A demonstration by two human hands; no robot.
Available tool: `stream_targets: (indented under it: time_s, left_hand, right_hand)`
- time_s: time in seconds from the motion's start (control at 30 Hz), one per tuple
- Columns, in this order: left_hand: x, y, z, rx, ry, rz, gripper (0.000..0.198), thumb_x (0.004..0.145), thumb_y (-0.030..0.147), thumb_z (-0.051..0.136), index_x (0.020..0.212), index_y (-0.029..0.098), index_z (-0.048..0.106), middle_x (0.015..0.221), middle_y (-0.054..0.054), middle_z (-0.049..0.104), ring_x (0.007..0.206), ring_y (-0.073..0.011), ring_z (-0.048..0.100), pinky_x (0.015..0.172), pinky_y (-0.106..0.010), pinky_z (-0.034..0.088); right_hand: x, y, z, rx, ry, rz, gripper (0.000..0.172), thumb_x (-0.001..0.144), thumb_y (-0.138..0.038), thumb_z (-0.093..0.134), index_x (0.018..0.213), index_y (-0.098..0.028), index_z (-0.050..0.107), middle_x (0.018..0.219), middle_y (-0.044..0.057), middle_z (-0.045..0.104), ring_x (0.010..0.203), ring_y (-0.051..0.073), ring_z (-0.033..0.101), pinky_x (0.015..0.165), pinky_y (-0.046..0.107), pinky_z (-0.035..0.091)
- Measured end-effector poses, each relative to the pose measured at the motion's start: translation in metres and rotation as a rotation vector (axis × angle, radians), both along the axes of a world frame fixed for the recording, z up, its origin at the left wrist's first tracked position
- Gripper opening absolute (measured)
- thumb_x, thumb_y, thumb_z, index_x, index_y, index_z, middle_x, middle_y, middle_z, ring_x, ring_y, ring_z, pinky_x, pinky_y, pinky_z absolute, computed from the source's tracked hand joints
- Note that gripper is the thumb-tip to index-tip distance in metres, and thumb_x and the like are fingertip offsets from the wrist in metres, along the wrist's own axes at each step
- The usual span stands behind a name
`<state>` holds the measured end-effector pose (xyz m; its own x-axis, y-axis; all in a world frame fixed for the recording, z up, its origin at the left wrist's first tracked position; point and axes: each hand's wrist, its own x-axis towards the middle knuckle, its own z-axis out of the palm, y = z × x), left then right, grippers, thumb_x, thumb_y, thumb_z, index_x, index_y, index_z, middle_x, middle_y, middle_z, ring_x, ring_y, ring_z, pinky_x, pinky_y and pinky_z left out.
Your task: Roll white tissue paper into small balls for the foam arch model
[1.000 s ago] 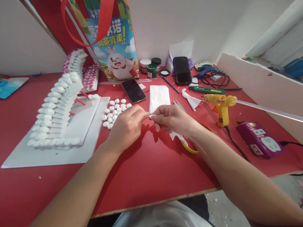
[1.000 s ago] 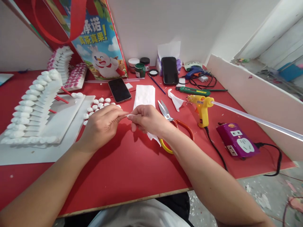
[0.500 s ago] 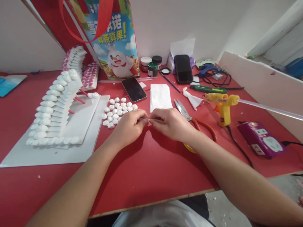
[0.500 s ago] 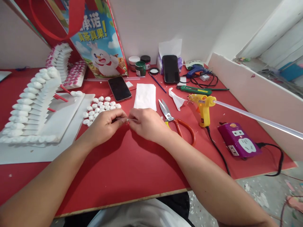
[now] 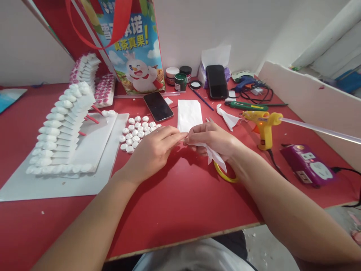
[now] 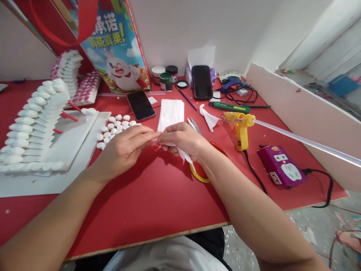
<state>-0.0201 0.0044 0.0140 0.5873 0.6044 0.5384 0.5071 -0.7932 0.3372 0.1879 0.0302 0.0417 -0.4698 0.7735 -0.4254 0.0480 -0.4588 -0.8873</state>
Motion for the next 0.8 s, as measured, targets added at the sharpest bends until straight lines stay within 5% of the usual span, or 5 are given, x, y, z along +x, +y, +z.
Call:
stream_targets:
  time_s: [0.17,0.4,0.63,0.8]
  left_hand:
    - [0.000,0.001,0.001,0.136,0.150,0.034,0.026,0.098,0.002,0.046,0.104,0.010,0.070,0.091,-0.012,0.068,0.085,-0.0255,0.059,0.076,-0.039,0.050]
    - [0.002,0.000,0.003,0.142,0.336,0.078,0.025,0.098,0.006,0.044,0.085,0.014,0.065,0.083,-0.010,0.059,0.080,-0.0259,0.050,0.072,-0.039,0.045]
    - [0.001,0.000,0.005,-0.050,0.231,0.085,0.023,0.101,0.012,0.043,0.082,0.019,0.056,0.082,-0.007,0.058,0.077,-0.0223,0.049,0.070,-0.037,0.041]
    - [0.009,-0.005,0.006,-0.258,0.043,0.161,0.026,0.101,0.018,0.044,0.075,0.021,0.049,0.077,-0.003,0.052,0.073,-0.0193,0.047,0.066,-0.035,0.036]
  right_hand:
    - [0.000,-0.002,0.003,0.038,-0.019,0.040,0.021,0.073,-0.013,0.075,0.058,-0.014,0.060,0.052,0.001,0.061,0.037,0.005,0.041,0.036,0.020,0.032]
    - [0.000,-0.004,-0.004,0.339,-0.263,0.097,0.016,0.083,-0.014,0.071,0.069,-0.015,0.063,0.057,0.000,0.067,0.044,0.008,0.054,0.042,0.019,0.041]
    - [0.000,-0.009,-0.007,0.644,-0.416,0.127,0.011,0.085,-0.021,0.065,0.075,-0.017,0.062,0.057,-0.004,0.059,0.052,0.010,0.055,0.052,0.023,0.039]
    - [-0.005,-0.016,-0.005,0.950,-0.669,0.106,0.011,0.082,-0.017,0.059,0.071,-0.018,0.058,0.057,-0.004,0.052,0.054,0.009,0.040,0.056,0.026,0.029]
